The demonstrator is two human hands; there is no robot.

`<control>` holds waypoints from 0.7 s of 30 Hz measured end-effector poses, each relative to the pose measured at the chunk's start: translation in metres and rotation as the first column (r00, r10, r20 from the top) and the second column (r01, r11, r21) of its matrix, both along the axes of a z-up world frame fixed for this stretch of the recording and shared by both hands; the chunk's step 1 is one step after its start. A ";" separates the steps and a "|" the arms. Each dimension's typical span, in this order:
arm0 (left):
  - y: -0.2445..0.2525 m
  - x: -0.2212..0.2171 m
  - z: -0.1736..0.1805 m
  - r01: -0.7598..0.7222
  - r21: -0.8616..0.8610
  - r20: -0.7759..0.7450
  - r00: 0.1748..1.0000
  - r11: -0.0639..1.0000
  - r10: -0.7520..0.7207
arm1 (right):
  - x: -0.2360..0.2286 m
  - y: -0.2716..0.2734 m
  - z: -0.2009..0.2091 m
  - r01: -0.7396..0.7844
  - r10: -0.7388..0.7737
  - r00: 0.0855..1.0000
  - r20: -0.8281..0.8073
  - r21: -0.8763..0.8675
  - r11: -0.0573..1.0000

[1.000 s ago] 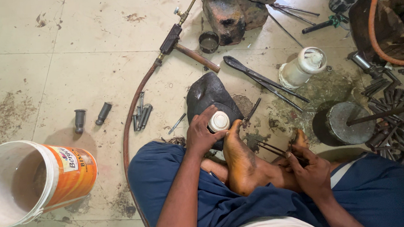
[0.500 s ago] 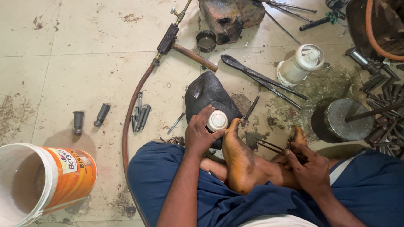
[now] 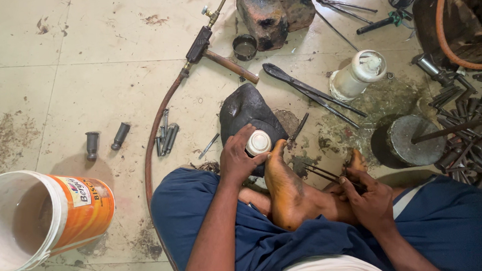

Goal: The person sits on the floor and uses tweezers to place thin metal wires into a small white cylindrical mold. They carefully arrange the wires inside the mold, occasionally adjusting their position with their fingers.

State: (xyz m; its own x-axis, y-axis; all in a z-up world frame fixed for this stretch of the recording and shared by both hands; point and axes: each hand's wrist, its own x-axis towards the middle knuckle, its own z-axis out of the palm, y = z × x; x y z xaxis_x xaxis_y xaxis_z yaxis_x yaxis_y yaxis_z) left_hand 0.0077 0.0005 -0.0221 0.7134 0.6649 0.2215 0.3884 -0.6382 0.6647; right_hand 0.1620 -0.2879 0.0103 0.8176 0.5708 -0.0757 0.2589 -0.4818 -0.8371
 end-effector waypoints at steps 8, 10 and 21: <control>-0.002 0.000 0.006 -0.011 -0.026 0.004 1.000 1.000 0.011 | 0.001 0.000 -0.003 -0.013 0.013 1.000 0.004 0.029 0.999; -0.002 0.000 0.007 -0.009 -0.013 0.001 1.000 1.000 0.009 | 0.001 0.000 -0.003 -0.009 0.009 1.000 0.003 0.018 1.000; -0.003 0.000 0.013 -0.016 -0.043 -0.075 0.997 0.999 0.013 | 0.002 0.000 0.002 -0.020 0.020 0.999 0.049 -0.009 1.000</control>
